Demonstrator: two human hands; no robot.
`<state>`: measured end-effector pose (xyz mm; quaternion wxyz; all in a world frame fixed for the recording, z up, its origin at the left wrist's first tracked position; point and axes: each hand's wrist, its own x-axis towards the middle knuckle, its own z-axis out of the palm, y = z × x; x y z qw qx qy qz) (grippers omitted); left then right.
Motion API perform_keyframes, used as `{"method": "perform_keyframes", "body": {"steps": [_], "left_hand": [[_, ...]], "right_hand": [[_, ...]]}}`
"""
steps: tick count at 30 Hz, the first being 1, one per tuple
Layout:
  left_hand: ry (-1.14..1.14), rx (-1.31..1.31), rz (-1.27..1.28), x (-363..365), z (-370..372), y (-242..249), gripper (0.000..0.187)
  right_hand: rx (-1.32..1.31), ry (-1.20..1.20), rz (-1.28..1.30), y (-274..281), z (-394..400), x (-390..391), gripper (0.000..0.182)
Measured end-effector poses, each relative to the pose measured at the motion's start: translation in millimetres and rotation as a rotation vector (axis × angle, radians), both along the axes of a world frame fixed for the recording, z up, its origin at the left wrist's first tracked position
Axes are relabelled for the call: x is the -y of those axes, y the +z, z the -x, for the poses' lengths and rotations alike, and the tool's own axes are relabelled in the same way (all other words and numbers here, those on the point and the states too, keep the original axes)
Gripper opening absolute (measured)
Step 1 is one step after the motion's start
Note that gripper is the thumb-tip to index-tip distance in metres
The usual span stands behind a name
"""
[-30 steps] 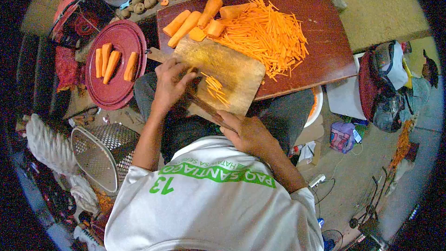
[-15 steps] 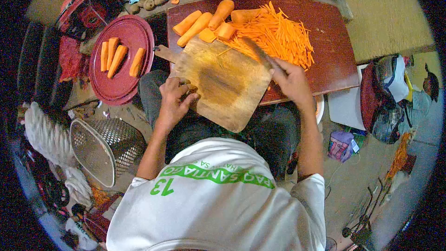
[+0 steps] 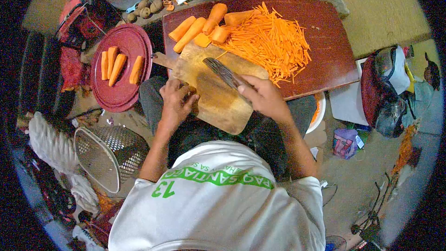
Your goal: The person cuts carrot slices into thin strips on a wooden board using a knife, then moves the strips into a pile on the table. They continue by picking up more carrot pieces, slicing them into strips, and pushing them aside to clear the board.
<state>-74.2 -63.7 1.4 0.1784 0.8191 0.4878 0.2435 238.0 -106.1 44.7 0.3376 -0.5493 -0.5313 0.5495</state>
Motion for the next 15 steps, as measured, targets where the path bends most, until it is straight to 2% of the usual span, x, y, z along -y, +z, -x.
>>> {"method": "perform_keyframes", "body": {"steps": [3,6,7,11,14,15], "left_hand": [[0.02,0.02,-0.025,4,-3,3,0.027],[0.04,0.035,-0.054,6,-2,-2,0.026],[0.044,0.037,-0.062,5,-2,-4,0.026],[0.021,0.032,-0.038,-1,-6,0,0.024],[0.007,0.015,-0.066,-6,-7,0,0.023],[0.007,0.006,-0.069,-7,-10,2,0.023]], "right_hand": [[-0.026,-0.104,0.098,-7,-3,-2,0.044],[0.09,-0.253,-0.016,-5,-30,-4,0.043],[0.115,-0.319,-0.014,-1,-42,-3,0.038],[0.234,-0.358,-0.001,35,-60,10,0.038],[0.225,-0.429,-0.242,42,-39,26,0.039],[0.21,-0.417,-0.23,36,-34,28,0.039]]}}
